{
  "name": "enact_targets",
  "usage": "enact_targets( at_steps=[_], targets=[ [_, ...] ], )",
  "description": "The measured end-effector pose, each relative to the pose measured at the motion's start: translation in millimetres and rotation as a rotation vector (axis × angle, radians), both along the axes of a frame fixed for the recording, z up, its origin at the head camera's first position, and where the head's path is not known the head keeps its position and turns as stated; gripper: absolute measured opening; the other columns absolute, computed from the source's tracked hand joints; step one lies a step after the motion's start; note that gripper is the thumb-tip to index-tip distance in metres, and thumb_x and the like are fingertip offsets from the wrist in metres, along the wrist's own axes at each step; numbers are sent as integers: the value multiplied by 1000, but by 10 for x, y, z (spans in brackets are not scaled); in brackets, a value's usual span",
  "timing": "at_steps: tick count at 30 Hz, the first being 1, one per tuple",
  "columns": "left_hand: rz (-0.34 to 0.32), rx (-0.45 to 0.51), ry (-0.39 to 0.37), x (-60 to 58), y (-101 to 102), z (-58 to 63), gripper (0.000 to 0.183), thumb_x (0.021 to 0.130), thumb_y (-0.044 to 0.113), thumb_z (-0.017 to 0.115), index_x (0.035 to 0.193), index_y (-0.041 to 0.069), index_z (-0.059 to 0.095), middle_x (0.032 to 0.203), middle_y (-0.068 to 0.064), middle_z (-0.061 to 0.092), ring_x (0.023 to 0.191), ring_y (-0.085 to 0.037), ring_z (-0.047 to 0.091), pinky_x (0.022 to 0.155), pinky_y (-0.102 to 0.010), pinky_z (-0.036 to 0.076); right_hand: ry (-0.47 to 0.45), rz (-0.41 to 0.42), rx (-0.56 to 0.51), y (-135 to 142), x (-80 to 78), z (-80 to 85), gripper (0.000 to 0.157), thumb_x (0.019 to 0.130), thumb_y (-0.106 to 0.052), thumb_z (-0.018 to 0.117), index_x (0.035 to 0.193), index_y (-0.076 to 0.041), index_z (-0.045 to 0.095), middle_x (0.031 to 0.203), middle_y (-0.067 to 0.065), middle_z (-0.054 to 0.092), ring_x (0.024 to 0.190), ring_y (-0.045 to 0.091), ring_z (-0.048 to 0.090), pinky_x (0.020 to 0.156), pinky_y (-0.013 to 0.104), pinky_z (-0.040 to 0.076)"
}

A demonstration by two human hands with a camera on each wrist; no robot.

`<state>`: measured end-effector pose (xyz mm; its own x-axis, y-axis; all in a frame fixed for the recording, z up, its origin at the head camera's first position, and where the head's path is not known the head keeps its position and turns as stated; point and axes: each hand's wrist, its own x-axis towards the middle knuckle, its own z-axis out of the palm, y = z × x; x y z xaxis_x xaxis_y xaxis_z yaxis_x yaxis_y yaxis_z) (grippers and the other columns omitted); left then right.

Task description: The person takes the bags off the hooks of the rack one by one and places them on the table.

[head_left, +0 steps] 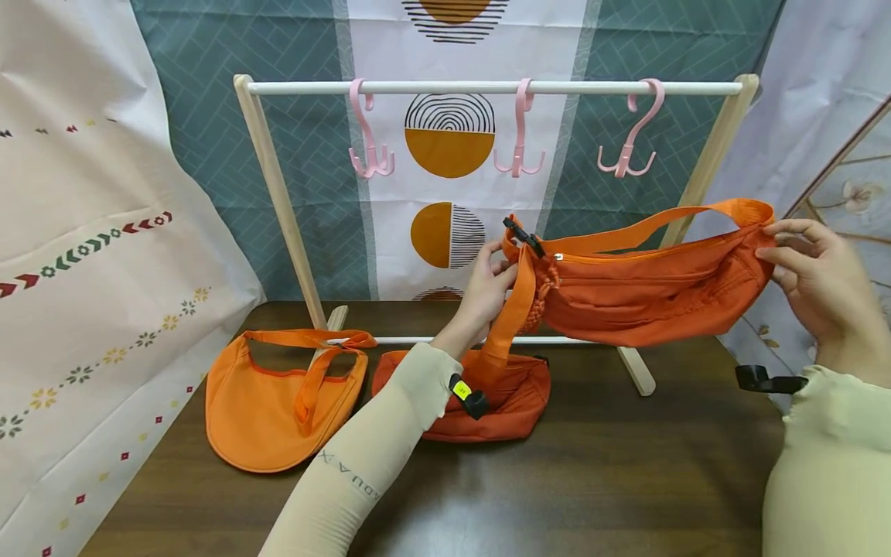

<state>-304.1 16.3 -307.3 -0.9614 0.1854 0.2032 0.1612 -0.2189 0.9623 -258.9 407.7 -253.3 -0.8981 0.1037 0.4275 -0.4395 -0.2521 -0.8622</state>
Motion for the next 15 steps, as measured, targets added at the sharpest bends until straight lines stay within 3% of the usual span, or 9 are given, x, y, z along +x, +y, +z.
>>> enact_targets(
  at_steps=[3, 5, 9, 12, 15],
  targets=[
    [-1, 40, -4, 36, 113, 50, 41, 108, 11, 56, 148, 19, 45, 109, -7, 66, 86, -15, 64, 68, -28, 54, 4, -6, -36, 64, 61, -100, 35, 98, 18, 55, 123, -2, 67, 104, 4, 66, 96, 12, 65, 74, 17, 55],
    [0, 75, -7, 62, 202, 62, 41, 108, 10, 58, 146, 18, 46, 109, -8, 67, 85, -15, 64, 69, -28, 54, 1, -79, -50, 83, 102, -142, 37, 95, 19, 59, 123, -4, 70, 105, 2, 70, 98, 9, 65, 77, 15, 55],
    [15, 138, -15, 133, 431, 34, 38, 106, 10, 61, 142, 17, 50, 105, -6, 68, 82, -14, 65, 68, -27, 55, -28, -341, -111, 87, 158, -183, 36, 91, 20, 65, 115, -4, 76, 99, -2, 71, 96, 7, 62, 75, 9, 52],
    [33, 184, -35, 215, 638, -43, 36, 105, 10, 63, 138, 18, 53, 101, -2, 69, 79, -13, 65, 64, -25, 54, -89, -545, -154, 93, 172, -198, 40, 90, 24, 62, 106, -7, 80, 94, -4, 67, 90, 5, 58, 66, 5, 46],
    [70, 227, -62, 301, 838, -161, 31, 104, 12, 65, 132, 21, 56, 100, 0, 70, 77, -15, 66, 60, -24, 53, -180, -664, -158, 125, 184, -240, 47, 90, 25, 56, 98, -13, 82, 94, -8, 65, 86, 2, 55, 61, 5, 41]
  ],
)
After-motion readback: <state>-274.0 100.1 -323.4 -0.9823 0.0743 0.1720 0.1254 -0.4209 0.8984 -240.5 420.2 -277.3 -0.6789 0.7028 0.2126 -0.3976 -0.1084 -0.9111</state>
